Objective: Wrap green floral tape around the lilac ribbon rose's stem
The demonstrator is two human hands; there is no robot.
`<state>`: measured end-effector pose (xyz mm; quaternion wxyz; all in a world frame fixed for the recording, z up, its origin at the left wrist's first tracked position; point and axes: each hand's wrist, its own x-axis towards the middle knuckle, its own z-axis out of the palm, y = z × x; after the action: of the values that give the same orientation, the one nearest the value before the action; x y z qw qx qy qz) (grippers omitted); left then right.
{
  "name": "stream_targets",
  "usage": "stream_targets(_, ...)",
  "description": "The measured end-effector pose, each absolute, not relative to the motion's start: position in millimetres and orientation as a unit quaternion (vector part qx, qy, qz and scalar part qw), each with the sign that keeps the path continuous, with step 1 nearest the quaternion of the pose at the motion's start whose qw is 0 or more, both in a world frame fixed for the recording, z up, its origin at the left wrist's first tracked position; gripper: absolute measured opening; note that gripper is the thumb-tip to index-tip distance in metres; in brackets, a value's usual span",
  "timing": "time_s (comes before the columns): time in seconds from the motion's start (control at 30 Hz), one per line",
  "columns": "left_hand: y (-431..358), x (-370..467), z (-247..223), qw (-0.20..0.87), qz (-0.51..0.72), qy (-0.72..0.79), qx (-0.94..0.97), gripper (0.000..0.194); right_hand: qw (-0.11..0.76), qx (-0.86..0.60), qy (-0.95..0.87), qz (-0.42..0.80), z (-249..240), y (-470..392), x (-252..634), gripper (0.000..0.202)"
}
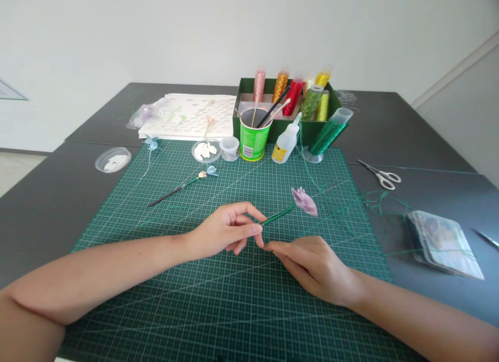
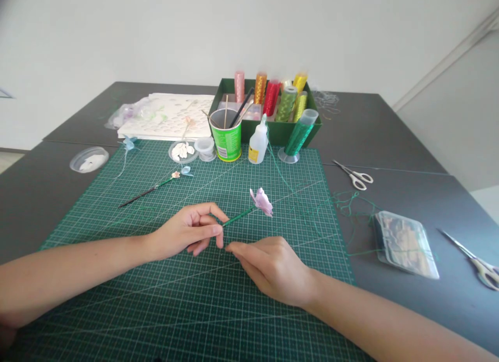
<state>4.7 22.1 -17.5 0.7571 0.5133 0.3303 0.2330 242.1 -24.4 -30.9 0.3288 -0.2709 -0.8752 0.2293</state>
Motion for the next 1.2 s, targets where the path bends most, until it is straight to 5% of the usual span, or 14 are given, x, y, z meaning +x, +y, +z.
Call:
stream_targets(0.27, 13, 9, -22, 0.663, 0.243, 0.404, 0.581, 0.014, 0.346, -0.216, -0.897, 0.172, -29, -29, 243, 0.027)
stream_targets(0.57, 16, 5, -20, 0.598, 0.149, 0.417, 0.668, 0.012, 0.345, -0.252, -0.898, 0.106, 21, -33, 259, 0.051)
stream_targets(0.97, -4, 14, -5, 0.689, 0.014, 0.362, 0.628, 0.01, 0.368, -0.35, -0.822, 0.259, 6, 2, 257, 0.031)
stream_targets(1.2, -1, 11, -7, 0.716, 0.01, 0.326, 0.618, 0.011, 0.3, -0.355, -0.849, 0.253, -25, 17, 260, 0.034)
